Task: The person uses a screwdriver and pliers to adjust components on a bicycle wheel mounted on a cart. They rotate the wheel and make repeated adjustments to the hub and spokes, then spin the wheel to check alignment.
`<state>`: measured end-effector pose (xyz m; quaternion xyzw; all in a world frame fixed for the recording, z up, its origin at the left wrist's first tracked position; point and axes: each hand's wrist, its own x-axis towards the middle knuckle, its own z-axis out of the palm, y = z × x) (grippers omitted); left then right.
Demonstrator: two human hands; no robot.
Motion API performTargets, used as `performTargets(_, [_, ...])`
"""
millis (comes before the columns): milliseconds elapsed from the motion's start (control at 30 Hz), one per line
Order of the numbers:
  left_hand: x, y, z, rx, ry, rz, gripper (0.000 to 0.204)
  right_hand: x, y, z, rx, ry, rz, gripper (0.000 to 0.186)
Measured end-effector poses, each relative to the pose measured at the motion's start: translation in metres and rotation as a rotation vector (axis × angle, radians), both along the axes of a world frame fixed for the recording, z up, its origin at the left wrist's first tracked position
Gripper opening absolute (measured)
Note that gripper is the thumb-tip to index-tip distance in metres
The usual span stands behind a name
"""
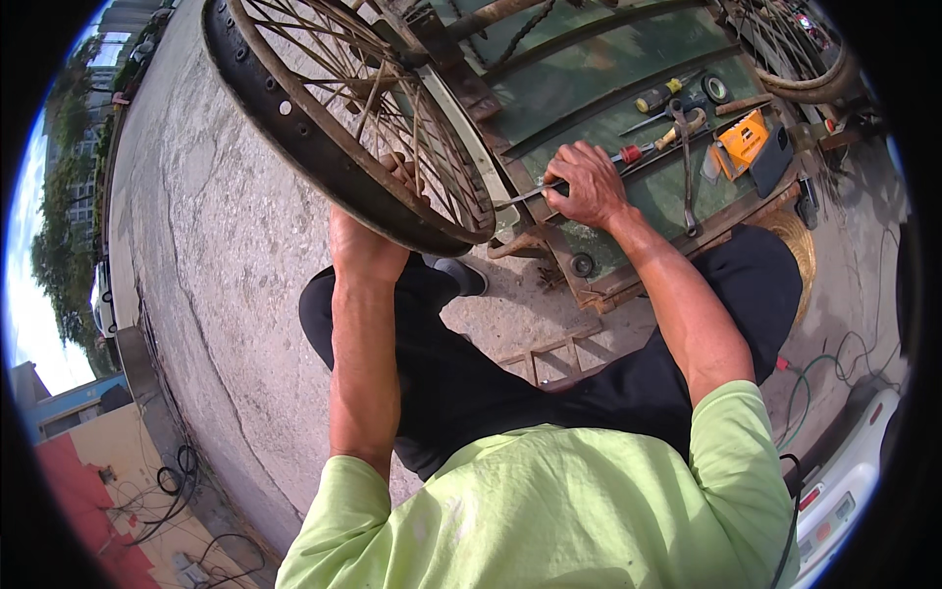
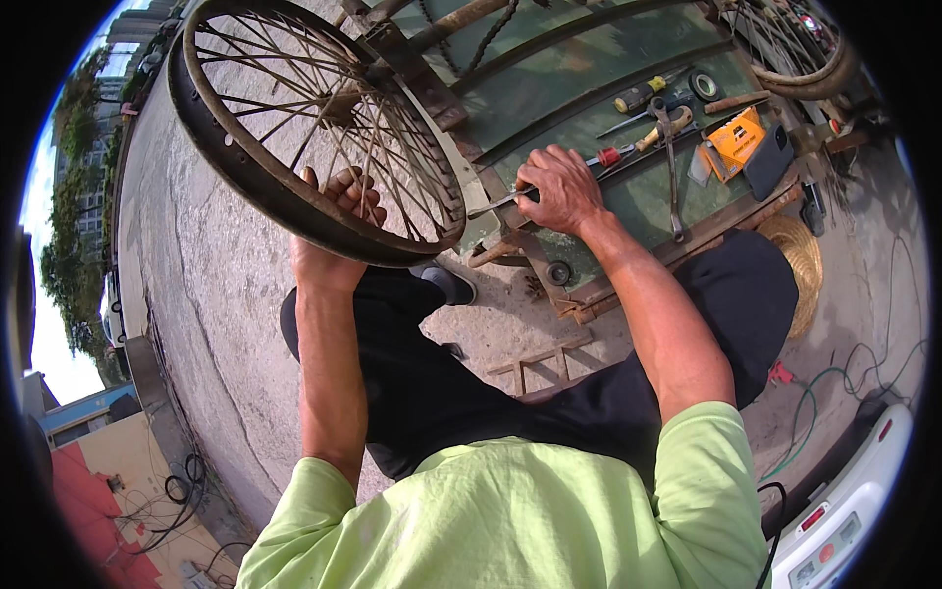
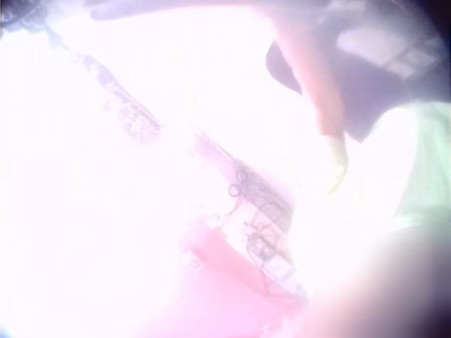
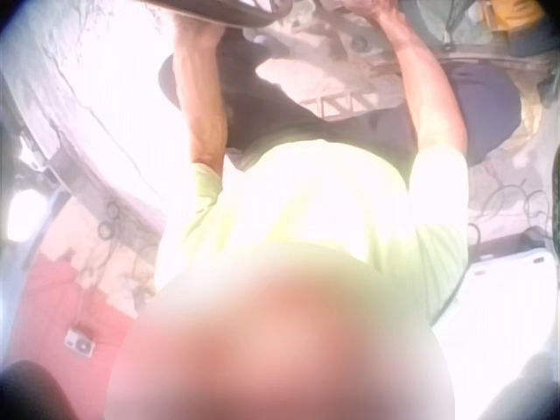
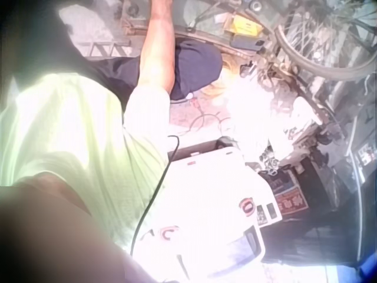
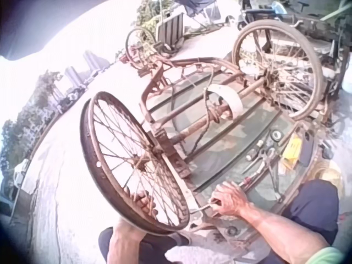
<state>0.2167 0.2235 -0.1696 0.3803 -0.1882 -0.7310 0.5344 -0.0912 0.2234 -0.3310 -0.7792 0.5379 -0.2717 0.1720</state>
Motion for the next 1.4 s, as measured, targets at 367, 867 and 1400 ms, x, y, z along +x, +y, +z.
performTargets(367, [0.003, -0.024, 0.040, -0.071, -0.062, -0.013, 0.057, -0.001, 0.002, 0.000, -0.038, -0.052, 0.008, 0.021])
performTargets(867, [0.042, -0.079, 0.058, -0.306, -0.068, 0.125, 0.041, -0.002, 0.002, 0.001, -0.009, -0.034, 0.017, 0.023])
performTargets(1400, [-0.022, 0.042, -0.101, 0.056, -0.321, 0.112, 0.046, -0.003, 0.001, -0.003, -0.037, -0.025, 0.021, 0.023])
